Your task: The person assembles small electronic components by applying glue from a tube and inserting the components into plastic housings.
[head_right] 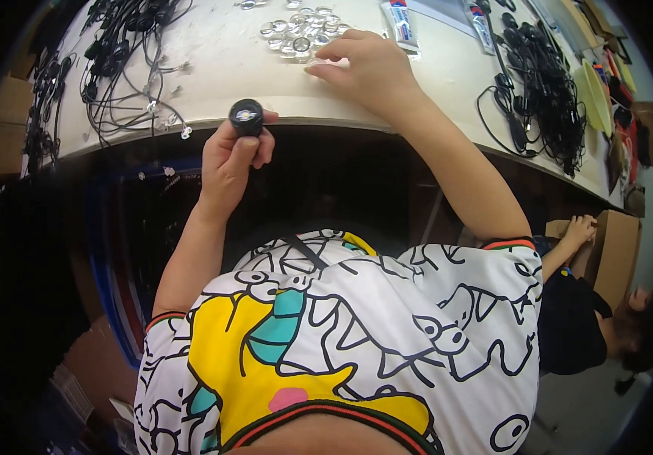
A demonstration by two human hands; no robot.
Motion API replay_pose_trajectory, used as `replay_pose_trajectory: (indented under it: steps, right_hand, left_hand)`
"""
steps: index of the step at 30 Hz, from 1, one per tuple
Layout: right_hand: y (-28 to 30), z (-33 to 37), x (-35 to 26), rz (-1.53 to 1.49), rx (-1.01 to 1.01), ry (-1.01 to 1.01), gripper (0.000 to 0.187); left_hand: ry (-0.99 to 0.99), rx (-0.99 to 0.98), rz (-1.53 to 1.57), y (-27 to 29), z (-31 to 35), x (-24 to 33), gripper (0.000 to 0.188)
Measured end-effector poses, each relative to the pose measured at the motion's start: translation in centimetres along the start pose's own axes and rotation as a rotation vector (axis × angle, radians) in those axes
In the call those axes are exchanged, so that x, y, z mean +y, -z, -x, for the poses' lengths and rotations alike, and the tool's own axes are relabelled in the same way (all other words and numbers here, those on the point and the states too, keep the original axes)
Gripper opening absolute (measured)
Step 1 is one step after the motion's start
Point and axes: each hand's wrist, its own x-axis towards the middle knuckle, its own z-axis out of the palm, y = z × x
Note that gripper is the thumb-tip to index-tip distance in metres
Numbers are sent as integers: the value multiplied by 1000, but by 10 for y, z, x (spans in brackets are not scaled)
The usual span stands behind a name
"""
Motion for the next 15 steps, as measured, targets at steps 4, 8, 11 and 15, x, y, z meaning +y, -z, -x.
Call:
replay_pose_trajectory:
  steps: [4,8,11,15]
  right_hand:
    - [26,3,-29,-542,-83,-30,17]
    - [38,8,-42,-666,-179,104,20]
    - [43,10,-44,-675,-248,70,21]
    - [52,7,-43,-680,-373,10,23]
  left_hand:
    - [63,-23,35,1,2,-6,20]
    - [75,-57,12,-5,-1,-3,18]
    - [85,-71,2,-8,-5,-3,17]
    - [108,-103,-77,-12,-10,2,16]
